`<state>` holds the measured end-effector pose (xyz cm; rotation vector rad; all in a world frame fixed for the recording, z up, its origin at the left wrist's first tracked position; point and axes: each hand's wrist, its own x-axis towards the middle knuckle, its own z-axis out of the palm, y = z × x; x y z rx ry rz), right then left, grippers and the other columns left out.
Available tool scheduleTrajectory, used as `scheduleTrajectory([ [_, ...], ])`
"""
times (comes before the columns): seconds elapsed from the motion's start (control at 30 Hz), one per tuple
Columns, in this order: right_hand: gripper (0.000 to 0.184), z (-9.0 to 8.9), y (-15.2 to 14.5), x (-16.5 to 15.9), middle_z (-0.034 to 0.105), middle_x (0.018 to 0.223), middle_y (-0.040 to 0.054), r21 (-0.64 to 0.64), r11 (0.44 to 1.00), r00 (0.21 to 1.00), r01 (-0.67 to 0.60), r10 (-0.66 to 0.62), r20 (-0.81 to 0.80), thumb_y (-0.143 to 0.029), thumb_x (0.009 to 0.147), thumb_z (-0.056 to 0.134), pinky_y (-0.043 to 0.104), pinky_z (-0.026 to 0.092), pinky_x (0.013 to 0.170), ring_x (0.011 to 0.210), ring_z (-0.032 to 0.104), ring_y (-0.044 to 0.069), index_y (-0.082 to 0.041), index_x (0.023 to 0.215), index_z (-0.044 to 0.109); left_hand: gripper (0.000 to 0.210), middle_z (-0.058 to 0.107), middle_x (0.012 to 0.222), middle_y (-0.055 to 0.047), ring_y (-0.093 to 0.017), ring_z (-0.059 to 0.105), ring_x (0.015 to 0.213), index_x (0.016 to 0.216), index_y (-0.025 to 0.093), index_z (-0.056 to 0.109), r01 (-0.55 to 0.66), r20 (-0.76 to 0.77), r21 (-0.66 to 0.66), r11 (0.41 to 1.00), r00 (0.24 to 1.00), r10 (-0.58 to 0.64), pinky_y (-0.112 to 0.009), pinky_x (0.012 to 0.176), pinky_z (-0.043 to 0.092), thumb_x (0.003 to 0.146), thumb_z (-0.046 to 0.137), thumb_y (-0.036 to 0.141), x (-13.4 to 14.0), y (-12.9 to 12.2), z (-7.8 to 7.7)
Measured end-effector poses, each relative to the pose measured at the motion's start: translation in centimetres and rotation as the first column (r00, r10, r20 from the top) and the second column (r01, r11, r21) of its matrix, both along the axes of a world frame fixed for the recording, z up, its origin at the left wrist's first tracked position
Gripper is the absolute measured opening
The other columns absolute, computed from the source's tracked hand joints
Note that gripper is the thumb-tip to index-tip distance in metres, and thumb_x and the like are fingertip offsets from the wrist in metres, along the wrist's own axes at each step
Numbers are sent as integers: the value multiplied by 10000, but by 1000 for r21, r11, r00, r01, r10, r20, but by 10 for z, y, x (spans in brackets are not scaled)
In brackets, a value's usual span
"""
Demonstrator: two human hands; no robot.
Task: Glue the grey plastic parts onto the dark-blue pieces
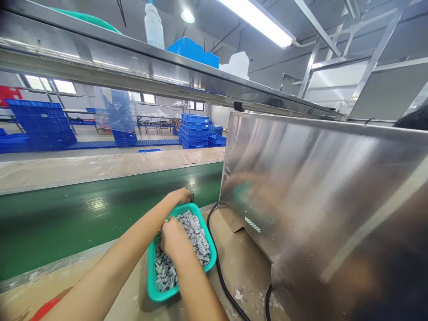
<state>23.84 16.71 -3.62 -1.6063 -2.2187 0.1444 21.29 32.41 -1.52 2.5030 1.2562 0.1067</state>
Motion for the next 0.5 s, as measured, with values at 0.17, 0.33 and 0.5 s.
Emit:
scheduleTrajectory([
  [0.17, 202, -2, 2, 0, 607, 747, 104, 44, 998, 996, -50, 53, -77, 1, 597, 451, 275, 410, 597, 697, 568, 209, -125, 695, 576, 254, 559, 1034, -75, -181, 539, 915, 1013, 156, 541, -123, -65, 98, 988, 989, 130, -370, 780, 445, 793, 503, 276, -57, -21, 31],
  [0.33, 169, -1, 8, 1, 606, 610, 43, 77, 996, 966, -54, 72, -249, 3, 595, 460, 249, 404, 571, 603, 563, 168, -143, 596, 545, 193, 598, 739, -26, -182, 552, 775, 875, 153, 593, -234, 103, 212, 949, 971, 217, -291, 701, 395, 739, 510, 263, -133, -69, 57],
  [0.5, 124, 5, 3, 2, 624, 598, 39, 79, 996, 903, -43, 73, -424, -75, 649, 495, 246, 440, 560, 581, 587, 158, -148, 559, 539, 266, 594, 722, 1, -153, 537, 718, 781, 171, 612, -366, 689, -148, 919, 628, 362, -268, 672, 403, 675, 544, 405, -212, -142, 42],
])
